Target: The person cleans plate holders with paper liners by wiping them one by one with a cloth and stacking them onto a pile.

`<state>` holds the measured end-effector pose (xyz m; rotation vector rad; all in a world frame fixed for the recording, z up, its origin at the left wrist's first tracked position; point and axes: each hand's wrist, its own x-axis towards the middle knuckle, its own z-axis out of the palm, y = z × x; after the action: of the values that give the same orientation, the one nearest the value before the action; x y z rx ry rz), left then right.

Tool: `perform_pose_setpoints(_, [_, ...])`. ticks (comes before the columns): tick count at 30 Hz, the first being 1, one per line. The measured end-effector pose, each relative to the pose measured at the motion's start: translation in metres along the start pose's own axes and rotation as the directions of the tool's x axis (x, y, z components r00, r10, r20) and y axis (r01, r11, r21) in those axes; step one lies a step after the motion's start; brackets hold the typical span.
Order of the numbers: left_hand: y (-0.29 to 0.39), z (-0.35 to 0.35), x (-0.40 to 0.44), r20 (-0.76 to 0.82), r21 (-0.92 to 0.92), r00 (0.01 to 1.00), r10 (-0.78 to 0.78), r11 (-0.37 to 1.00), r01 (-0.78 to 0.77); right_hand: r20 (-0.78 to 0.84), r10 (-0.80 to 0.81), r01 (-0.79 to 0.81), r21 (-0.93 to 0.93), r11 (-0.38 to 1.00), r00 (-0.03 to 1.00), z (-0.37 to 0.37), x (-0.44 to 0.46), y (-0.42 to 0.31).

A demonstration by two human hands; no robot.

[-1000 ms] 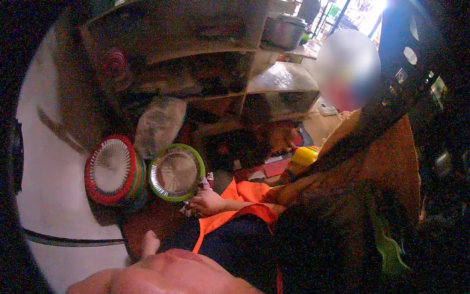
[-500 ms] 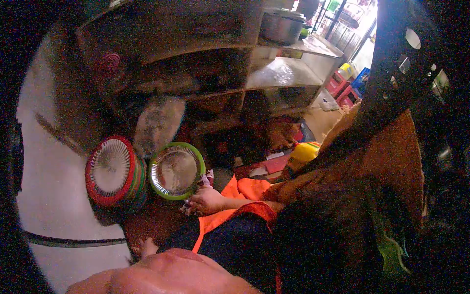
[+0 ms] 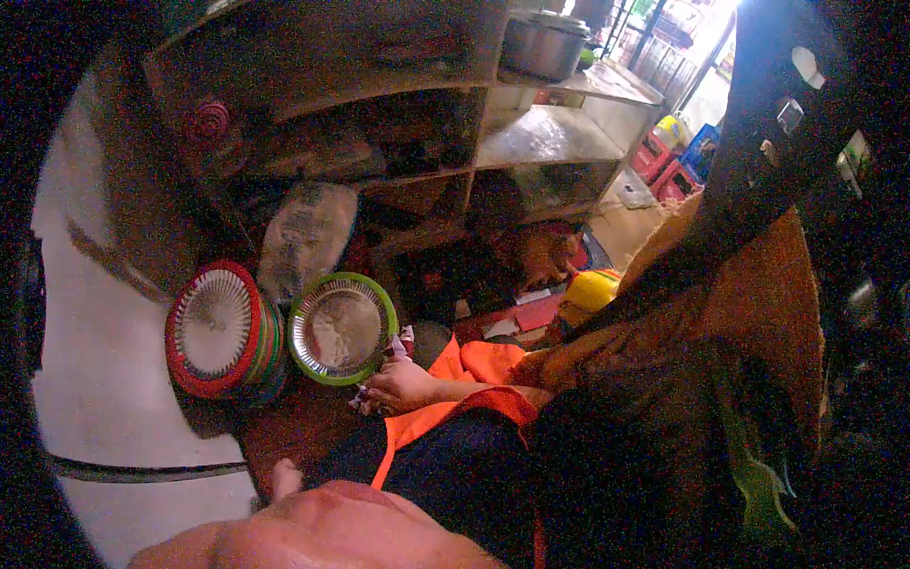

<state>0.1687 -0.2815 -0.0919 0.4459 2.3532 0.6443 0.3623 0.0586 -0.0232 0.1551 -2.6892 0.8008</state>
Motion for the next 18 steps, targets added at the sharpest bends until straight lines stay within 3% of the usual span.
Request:
perform_pose_setpoints(6, [-0.009, -0.003, 0.012, -0.034, 0.209, 0.994, 0.104, 0.973, -0.095, -0.016, 0.038, -0.036, 0.111, 0.993, 0.999, 0.0, -0.001, 0.0])
perform_pose_setpoints(7, [-0.01, -0.004, 0.011, -0.031, 0.209, 0.994, 0.105, 0.973, -0.096, -0.017, -0.026, 0.027, 0.065, 0.997, 1.0, 0.0, 0.0, 0.001])
perform_pose_setpoints(9, [0.006, -0.013, -0.004, -0.107, 0.467, 0.994, 0.011, 0.883, 0.04, -0.014, -0.087, 0.088, 0.02, 0.996, 0.996, 0.002, -0.001, 0.003])
perform_pose_setpoints(10, [0.0, -0.011, -0.004, -0.106, 0.468, 0.994, 0.012, 0.883, 0.039, -0.021, -0.076, 0.076, 0.033, 0.997, 0.997, 0.004, -0.001, 0.005])
perform_pose_setpoints(12, [-0.017, -0.006, -0.001, 0.089, 0.425, 0.996, 0.027, 0.903, -0.063, -0.032, -0.065, 0.066, 0.048, 0.997, 0.997, 0.004, -0.001, 0.006])
perform_pose_setpoints(18, [0.019, -0.023, -0.016, 0.142, 0.377, 0.986, -0.084, 0.926, 0.025, -0.013, -0.005, 0.005, 0.053, 0.999, 1.0, 0.01, -0.001, 0.008])
